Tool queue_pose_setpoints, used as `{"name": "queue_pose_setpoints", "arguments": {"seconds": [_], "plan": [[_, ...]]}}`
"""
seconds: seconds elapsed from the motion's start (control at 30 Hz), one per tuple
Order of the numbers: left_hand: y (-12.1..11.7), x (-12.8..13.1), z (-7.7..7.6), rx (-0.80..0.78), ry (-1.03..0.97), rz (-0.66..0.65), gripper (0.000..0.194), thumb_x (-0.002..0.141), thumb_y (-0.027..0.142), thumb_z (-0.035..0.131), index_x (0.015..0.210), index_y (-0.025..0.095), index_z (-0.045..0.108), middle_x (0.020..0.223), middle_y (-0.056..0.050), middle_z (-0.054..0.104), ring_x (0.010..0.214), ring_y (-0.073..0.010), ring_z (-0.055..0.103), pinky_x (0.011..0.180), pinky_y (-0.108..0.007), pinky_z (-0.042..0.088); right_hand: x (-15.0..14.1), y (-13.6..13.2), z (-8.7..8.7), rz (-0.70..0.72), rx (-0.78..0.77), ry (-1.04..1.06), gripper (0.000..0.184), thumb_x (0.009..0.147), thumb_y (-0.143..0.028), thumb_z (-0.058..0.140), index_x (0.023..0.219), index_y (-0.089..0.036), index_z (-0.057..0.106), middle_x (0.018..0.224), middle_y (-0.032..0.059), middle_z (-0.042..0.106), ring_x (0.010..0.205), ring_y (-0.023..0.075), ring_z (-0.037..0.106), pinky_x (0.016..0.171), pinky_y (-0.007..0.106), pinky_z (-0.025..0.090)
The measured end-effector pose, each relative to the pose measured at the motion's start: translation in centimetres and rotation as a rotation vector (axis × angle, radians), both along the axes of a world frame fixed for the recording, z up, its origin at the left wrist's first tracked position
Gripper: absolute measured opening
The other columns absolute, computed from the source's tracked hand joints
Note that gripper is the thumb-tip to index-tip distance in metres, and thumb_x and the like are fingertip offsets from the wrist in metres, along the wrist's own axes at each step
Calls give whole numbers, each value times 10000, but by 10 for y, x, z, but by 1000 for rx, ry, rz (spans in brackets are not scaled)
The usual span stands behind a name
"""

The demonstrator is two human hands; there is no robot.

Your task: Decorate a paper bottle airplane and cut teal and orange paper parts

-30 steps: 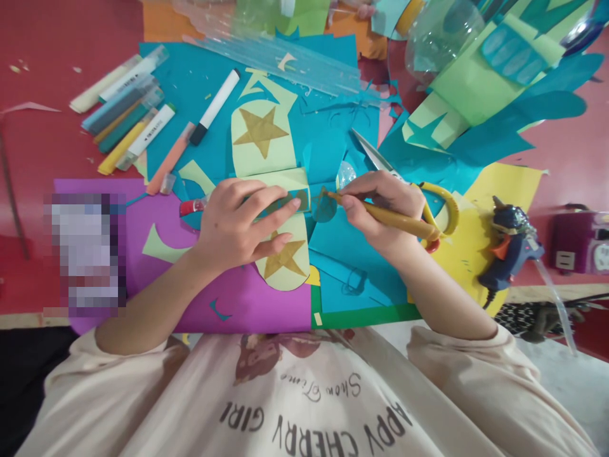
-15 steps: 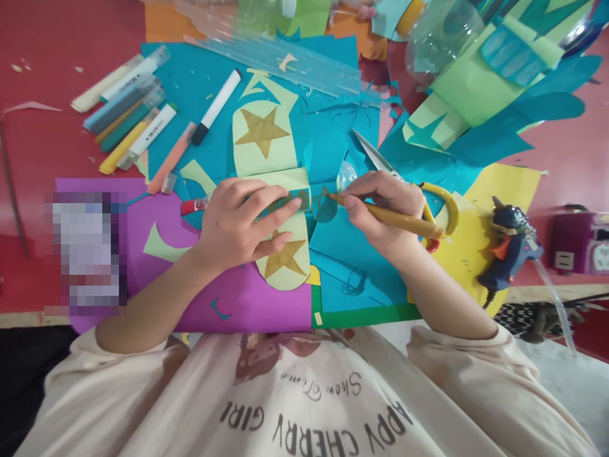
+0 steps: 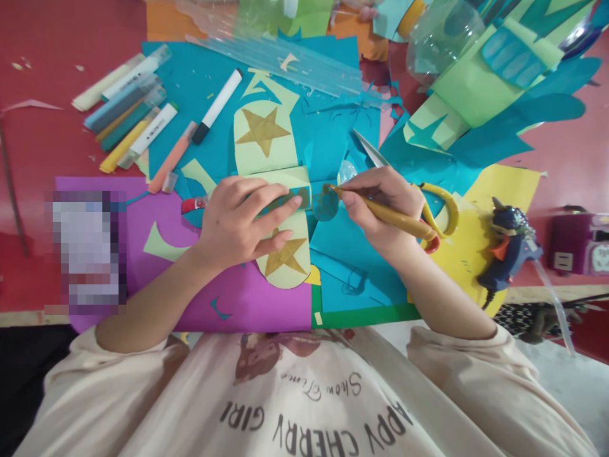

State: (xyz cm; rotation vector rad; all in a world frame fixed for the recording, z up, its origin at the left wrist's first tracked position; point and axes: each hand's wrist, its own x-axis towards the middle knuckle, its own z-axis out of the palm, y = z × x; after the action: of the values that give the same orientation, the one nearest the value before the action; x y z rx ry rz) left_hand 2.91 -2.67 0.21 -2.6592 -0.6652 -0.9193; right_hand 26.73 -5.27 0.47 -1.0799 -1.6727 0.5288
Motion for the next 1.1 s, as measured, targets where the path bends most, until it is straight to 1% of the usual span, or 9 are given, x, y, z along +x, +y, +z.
{"name": "queue_pose_setpoints", "arguments": {"seconds": [0.07, 0.17, 0.3, 0.43, 0.53, 0.67, 0.9, 1.0, 1.1], "plan": [[0, -1, 0, -13, 14, 4, 338, 997, 436, 454, 1183, 211, 625, 1016, -76, 709, 966, -216, 629, 796, -347, 496, 0, 0, -1, -4, 17, 26, 61, 900, -303, 654, 850, -267, 653, 722, -36, 693, 590, 102, 634, 523, 243, 528], [-1, -4, -3, -78, 52, 29, 382, 999, 479, 439, 1253, 245, 603, 1067, -81, 694, 1005, -225, 629, 820, -366, 497, 0, -1, 1, -10, 24, 10, 84, 903, -316, 640, 844, -258, 657, 722, -34, 694, 599, 110, 637, 539, 259, 539], [-2, -7, -7, -153, 53, 26, 411, 988, 489, 465, 1307, 258, 581, 1132, -90, 673, 1067, -243, 605, 871, -391, 485, -3, -5, 6, 42, 11, -65, 55, 878, -264, 652, 827, -249, 666, 731, -31, 712, 621, 109, 640, 569, 261, 534], [-3, -8, -7, -188, 50, 23, 421, 985, 467, 474, 1343, 259, 553, 1154, -89, 662, 1093, -243, 587, 902, -394, 475, -7, -5, 7, 84, 39, -108, 86, 878, -248, 647, 814, -207, 688, 737, 0, 726, 604, 108, 635, 555, 249, 526], [-3, -7, -6, -154, 30, 7, 421, 986, 456, 472, 1334, 235, 562, 1133, -96, 663, 1083, -240, 583, 890, -385, 479, -8, -4, 5, 86, 62, -101, 81, 878, -247, 653, 828, -201, 699, 734, 7, 724, 608, 109, 636, 560, 243, 524], [-4, -8, -7, -181, 76, 56, 415, 986, 497, 440, 1290, 268, 604, 1112, -95, 667, 1051, -248, 595, 873, -403, 483, -9, -3, 3, 82, 74, -88, 66, 868, -241, 664, 830, -209, 707, 729, 9, 723, 598, 114, 627, 558, 248, 522], [-4, -7, -7, -195, 75, 61, 418, 980, 522, 434, 1266, 283, 624, 1103, -93, 690, 1027, -251, 614, 860, -407, 494, -9, -4, 6, 53, 21, -135, 117, 877, -274, 639, 811, -211, 711, 741, 21, 734, 610, 125, 646, 564, 264, 529], [-3, -7, -5, -249, 59, 52, 418, 976, 538, 431, 1230, 288, 649, 1090, -93, 698, 1021, -254, 620, 868, -413, 496, -9, -4, 6, 47, 21, -116, 115, 873, -257, 635, 794, -213, 707, 734, 16, 734, 606, 122, 646, 549, 255, 521], [-4, -6, -5, -296, 104, 86, 463, 979, 574, 385, 1202, 285, 669, 1072, -97, 694, 1014, -259, 618, 863, -425, 495, -9, -4, 6, 59, 45, -93, 92, 863, -230, 645, 798, -211, 707, 735, 14, 736, 603, 117, 642, 548, 247, 518]]}}
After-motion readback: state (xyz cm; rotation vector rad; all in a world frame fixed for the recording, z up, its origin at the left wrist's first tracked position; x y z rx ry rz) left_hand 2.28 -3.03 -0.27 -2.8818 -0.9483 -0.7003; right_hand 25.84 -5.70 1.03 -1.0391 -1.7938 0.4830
